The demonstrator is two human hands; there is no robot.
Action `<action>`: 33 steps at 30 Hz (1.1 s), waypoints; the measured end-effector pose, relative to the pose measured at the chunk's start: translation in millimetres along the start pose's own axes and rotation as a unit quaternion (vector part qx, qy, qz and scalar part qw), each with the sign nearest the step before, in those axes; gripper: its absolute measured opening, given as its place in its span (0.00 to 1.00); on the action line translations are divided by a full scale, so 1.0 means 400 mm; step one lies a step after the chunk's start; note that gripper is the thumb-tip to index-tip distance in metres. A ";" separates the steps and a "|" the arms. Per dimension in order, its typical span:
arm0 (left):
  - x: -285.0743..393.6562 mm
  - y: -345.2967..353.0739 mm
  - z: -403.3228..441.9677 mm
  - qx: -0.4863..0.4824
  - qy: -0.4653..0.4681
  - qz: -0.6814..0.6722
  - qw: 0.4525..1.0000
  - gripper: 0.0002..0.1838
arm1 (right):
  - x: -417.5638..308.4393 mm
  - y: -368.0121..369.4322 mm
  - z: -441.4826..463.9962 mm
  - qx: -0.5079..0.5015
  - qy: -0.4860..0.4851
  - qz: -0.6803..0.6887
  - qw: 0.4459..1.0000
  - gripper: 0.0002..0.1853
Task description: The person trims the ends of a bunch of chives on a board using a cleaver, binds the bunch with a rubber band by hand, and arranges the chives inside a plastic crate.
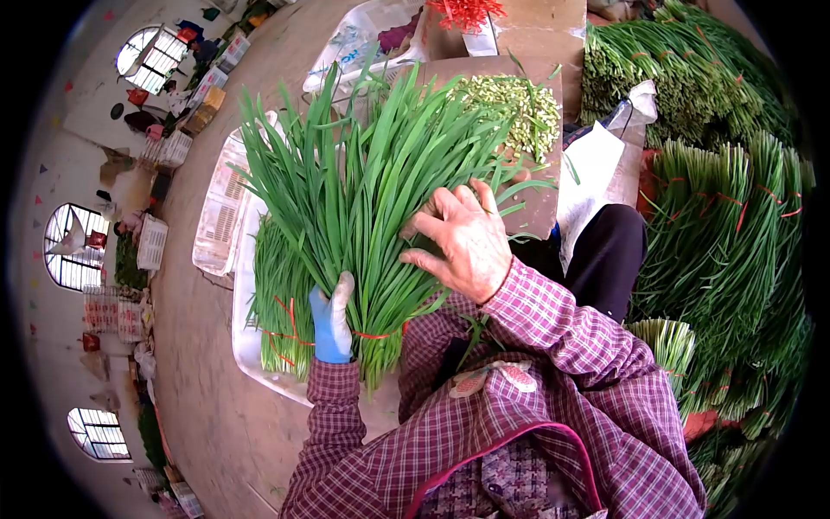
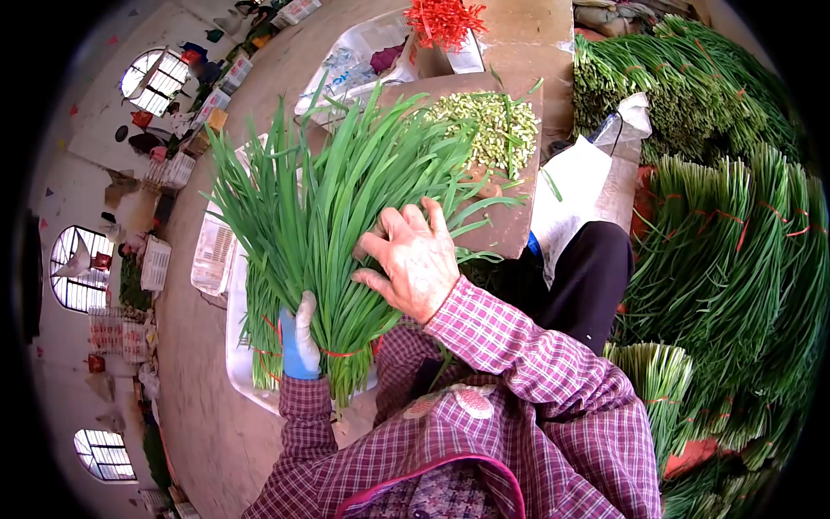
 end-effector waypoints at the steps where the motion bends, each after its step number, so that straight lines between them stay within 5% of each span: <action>1: 0.007 0.008 0.001 -0.004 0.001 -0.003 1.000 0.22 | -0.009 0.005 -0.001 0.008 -0.010 0.009 1.000 0.12; 12: -0.003 0.010 0.032 -0.004 -0.016 -0.025 1.000 0.21 | -0.142 0.004 -0.055 0.108 -0.184 0.032 0.976 0.06; 19: 0.000 0.005 0.074 0.021 -0.040 -0.104 0.994 0.25 | -0.205 -0.033 -0.085 0.026 -0.235 0.109 0.966 0.09; 22: 0.017 0.005 0.098 0.009 -0.013 -0.106 0.994 0.26 | -0.225 -0.100 -0.093 0.114 -0.227 0.221 0.942 0.09; 25: 0.016 -0.001 0.121 0.011 0.005 -0.122 0.992 0.26 | -0.189 -0.147 -0.086 0.022 -0.219 0.240 0.945 0.08; 27: 0.020 -0.005 0.128 0.038 0.022 -0.120 0.992 0.25 | -0.107 -0.116 -0.077 -0.106 -0.126 0.197 0.967 0.13; 29: 0.047 0.015 0.115 0.056 0.054 -0.059 0.995 0.29 | -0.048 -0.088 -0.077 -0.136 -0.036 0.007 0.990 0.13; 33: 0.044 0.025 0.103 0.058 0.038 -0.096 0.993 0.24 | -0.039 -0.095 -0.038 -0.063 -0.026 0.027 0.997 0.09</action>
Point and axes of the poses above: each hand's wrist, its own z-axis towards the middle knuckle, its own y-axis out of the palm, x = y × z, the point moved 3 cm from there along z, towards the middle knuckle, and after that the axes turned 7 degrees about -x, right-handed, at the moved point
